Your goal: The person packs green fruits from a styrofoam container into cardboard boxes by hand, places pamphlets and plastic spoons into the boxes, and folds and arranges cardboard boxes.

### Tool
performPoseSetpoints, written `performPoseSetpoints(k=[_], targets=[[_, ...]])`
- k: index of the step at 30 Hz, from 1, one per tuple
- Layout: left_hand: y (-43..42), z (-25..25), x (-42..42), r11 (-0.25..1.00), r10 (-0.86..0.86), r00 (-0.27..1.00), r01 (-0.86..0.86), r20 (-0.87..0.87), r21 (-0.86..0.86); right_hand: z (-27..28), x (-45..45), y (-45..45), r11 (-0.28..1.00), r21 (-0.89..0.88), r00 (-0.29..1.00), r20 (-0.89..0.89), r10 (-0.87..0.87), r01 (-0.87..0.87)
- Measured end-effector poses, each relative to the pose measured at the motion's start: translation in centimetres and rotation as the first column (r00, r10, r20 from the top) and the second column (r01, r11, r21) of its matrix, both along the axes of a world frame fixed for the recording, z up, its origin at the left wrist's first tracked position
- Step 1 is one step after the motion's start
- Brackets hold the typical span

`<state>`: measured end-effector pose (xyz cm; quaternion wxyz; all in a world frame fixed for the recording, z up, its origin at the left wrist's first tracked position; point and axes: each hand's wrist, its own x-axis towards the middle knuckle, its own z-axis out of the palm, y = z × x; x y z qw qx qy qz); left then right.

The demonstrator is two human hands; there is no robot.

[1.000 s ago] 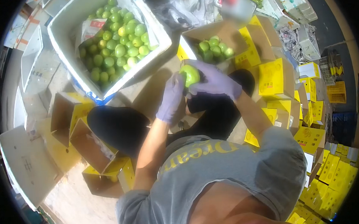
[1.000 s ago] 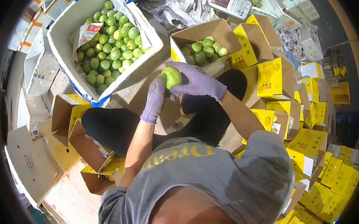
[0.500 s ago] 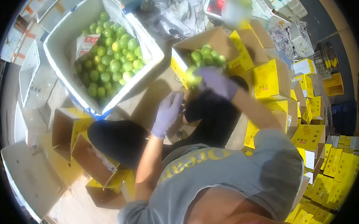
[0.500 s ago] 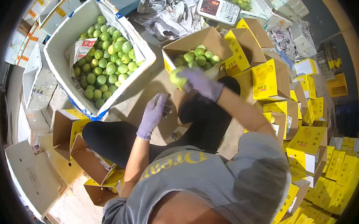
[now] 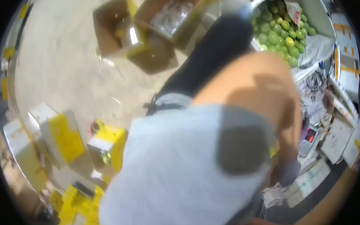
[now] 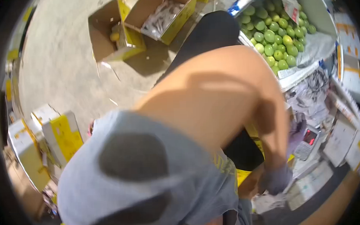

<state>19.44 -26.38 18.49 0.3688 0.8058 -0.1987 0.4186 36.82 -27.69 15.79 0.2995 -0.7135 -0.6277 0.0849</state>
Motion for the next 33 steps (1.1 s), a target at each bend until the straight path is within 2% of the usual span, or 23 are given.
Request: performPoseSetpoints(k=[7, 12, 14, 16, 18, 19, 20, 21, 22, 23, 24, 25, 26, 27, 28, 29, 30, 31, 32, 33], targets=[[0.3, 0.8, -1.6, 0.996, -0.010, 1.000, 0.010, -0.001, -0.084, 1.6, -4.0, 3.8, 0.997, -0.076, 1.000, -0.006, 0.020, -0.020], [3.7, -0.9, -6.0, 0.991, 0.020, 0.986, -0.041, -0.165, -0.124, 1.8, -6.5, 5.9, 0.997, -0.082, 1.000, 0.020, -0.007, 0.008], [6.7, -2.1, -9.2, 0.974, 0.099, 0.965, -0.143, -0.241, -0.174, 1.7, -6.9, 6.3, 0.995, -0.096, 0.999, 0.033, -0.009, 0.012], [10.5, -3.6, -13.6, 0.898, 0.264, 0.919, -0.345, -0.293, -0.273, 1.6, -7.4, 6.6, 0.993, -0.119, 0.998, 0.064, 0.021, -0.013], [14.7, -5.9, -18.9, 0.698, 0.492, 0.787, -0.612, -0.371, -0.373, 1.7, -7.2, 6.5, 0.988, -0.143, 0.988, 0.137, 0.071, -0.051], [16.9, -8.1, -22.9, 0.509, 0.619, 0.643, -0.766, -0.450, -0.394, 1.3, -7.5, 5.8, 0.986, -0.158, 0.988, 0.139, 0.073, -0.051], [18.7, -11.0, -28.0, 0.261, 0.711, 0.444, -0.886, -0.545, -0.383, -0.6, -9.3, 4.2, 0.995, -0.074, 0.998, 0.039, -0.058, 0.061], [20.7, -13.9, -31.9, 0.027, 0.729, 0.244, -0.944, -0.640, -0.329, -0.2, -9.5, 3.4, 0.972, -0.149, 0.974, -0.104, -0.200, 0.184], [23.3, -17.2, -36.5, -0.240, 0.659, -0.011, -0.951, -0.752, -0.196, 0.2, -9.7, 3.1, 0.926, -0.240, 0.909, -0.234, -0.346, 0.291], [25.0, -20.6, -40.2, -0.391, 0.498, -0.207, -0.920, -0.842, -0.005, 0.0, -9.2, 2.7, 0.910, -0.250, 0.878, -0.271, -0.394, 0.331], [26.4, -23.9, -43.1, -0.441, 0.293, -0.347, -0.876, -0.891, 0.196, -0.2, -8.4, 2.6, 0.905, -0.267, 0.855, -0.319, -0.408, 0.332], [26.4, -25.0, -43.4, -0.339, 0.230, -0.335, -0.908, -0.914, 0.247, -0.6, -8.0, 2.8, 0.904, -0.275, 0.831, -0.372, -0.414, 0.328], [26.4, -25.9, -43.5, -0.230, 0.161, -0.326, -0.930, -0.931, 0.286, -1.1, -8.0, 3.2, 0.907, -0.256, 0.843, -0.349, -0.410, 0.335], [26.4, -27.3, -43.3, 0.024, 0.257, -0.215, -0.973, -0.942, 0.229, -1.3, -7.8, 3.3, 0.948, -0.225, 0.952, -0.152, -0.264, 0.227], [27.5, -31.8, -43.0, 0.123, 0.269, -0.088, -0.984, -0.959, 0.125, -0.9, -9.0, 4.2, 0.931, -0.277, 0.916, -0.255, -0.311, 0.239], [28.7, -40.7, -42.4, 0.042, 0.383, -0.127, -0.987, -0.915, 0.155, -0.5, -10.2, 5.0, 0.911, -0.327, 0.864, -0.349, -0.364, 0.252], [28.6, -39.8, -40.8, 0.023, 0.311, -0.094, -0.994, -0.946, 0.106, -0.1, -11.4, 5.7, 0.912, -0.323, 0.866, -0.346, -0.362, 0.252], [27.5, -34.9, -40.1, 0.099, 0.340, -0.060, -0.990, -0.938, 0.100, 0.2, -12.3, 6.4, 0.921, -0.333, 0.899, -0.308, -0.311, 0.205], [28.3, -37.0, -40.4, 0.100, 0.340, -0.060, -0.990, -0.939, 0.099, 0.2, -12.8, 6.7, 0.924, -0.348, 0.926, -0.272, -0.262, 0.159], [29.6, -40.8, -40.7, -0.003, 0.281, -0.105, -0.994, -0.954, 0.108, 0.1, -13.0, 7.1, 0.910, -0.377, 0.921, -0.268, -0.284, 0.171]])
